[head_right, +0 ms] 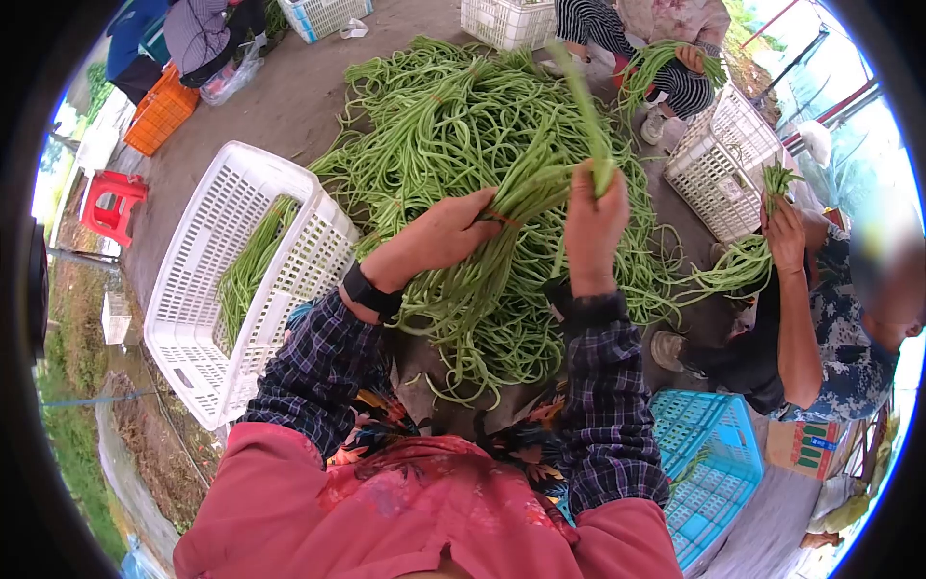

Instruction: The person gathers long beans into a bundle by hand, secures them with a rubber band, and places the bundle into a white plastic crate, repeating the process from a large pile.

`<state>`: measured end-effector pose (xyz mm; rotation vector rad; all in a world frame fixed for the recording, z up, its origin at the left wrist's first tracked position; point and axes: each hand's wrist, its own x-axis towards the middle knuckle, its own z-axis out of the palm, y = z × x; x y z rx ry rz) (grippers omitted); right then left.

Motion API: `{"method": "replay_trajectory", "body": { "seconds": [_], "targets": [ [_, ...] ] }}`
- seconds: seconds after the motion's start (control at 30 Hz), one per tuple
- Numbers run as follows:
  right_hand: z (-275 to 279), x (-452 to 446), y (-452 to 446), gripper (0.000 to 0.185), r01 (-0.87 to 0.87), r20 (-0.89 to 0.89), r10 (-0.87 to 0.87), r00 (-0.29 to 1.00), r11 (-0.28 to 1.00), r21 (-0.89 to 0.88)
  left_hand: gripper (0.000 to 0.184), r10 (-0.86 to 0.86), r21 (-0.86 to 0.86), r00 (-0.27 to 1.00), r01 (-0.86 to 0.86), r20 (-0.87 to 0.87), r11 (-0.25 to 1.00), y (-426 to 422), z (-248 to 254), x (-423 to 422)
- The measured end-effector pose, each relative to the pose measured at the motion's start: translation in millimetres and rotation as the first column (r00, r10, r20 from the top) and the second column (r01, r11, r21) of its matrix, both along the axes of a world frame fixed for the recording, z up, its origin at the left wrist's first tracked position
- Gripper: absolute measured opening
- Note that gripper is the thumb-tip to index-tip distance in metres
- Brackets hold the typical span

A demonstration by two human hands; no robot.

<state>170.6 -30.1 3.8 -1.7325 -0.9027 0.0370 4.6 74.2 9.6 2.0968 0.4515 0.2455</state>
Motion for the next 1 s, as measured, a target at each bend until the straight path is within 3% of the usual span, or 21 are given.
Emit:
{"method": "replay_trajectory", "body": {
  "seconds": [0.07, 0.1, 0.27, 0.33, 0.4, 0.47, 0.53, 0.67, 0.8, 1.0],
  "targets": [
    [10, 19, -7, 0.013, 0.047, -0.45, 0.097, 0.888, 0.953, 0.298, 0.031, -0.016, 0.007, 1.0, 0.016, 0.018, 1.0, 0, -11, -2],
    [11, 27, -10, 0.01, -0.05, -0.417, 0.261, 0.871, 0.89, 0.453, 0.032, -0.031, 0.017, 0.999, 0.031, 0.03, 0.999, 1, -15, -3],
    [24, 28, -25, 0.01, -0.004, -0.501, 0.335, 0.798, 0.835, 0.55, 0.033, 0.089, -0.188, 0.996, -0.084, 0.021, 0.979, 10, -9, -8],
    [31, 28, -36, 0.011, -0.037, -0.54, 0.468, 0.7, 0.778, 0.627, 0.031, 0.17, -0.287, 0.975, -0.123, 0.145, 0.95, 14, -8, -11],
    [30, 24, -44, 0.012, -0.059, -0.529, 0.555, 0.642, 0.724, 0.687, 0.032, 0.234, -0.15, 0.938, -0.201, 0.254, 0.968, 20, -17, -13],
    [38, 11, -47, 0.014, 0.002, -0.553, 0.506, 0.661, 0.737, 0.676, 0.034, 0.315, -0.302, 0.938, -0.261, 0.146, 0.917, 23, -10, -17],
    [41, 13, -49, 0.015, -0.068, -0.481, 0.683, 0.55, 0.61, 0.789, 0.035, 0.283, -0.345, 0.93, -0.193, 0.234, 0.919, 22, 2, -15],
    [70, 30, -73, 0.015, -0.048, -0.425, 0.602, 0.676, 0.611, 0.79, 0.032, 0.304, -0.433, 0.888, -0.137, 0.345, 0.891, 24, 1, -8],
    [122, 46, -138, 0.013, 0.06, -0.317, 0.273, 0.908, 0.666, 0.744, 0.03, 0.296, -0.496, 0.893, -0.097, 0.34, 0.863, 23, 2, -5],
    [189, -2, -270, 0.022, 0.091, -0.156, 0.045, 0.987, 0.641, 0.762, 0.032, 0.323, -0.539, 0.877, -0.089, 0.357, 0.838, 28, 9, -6]
  ]
}}
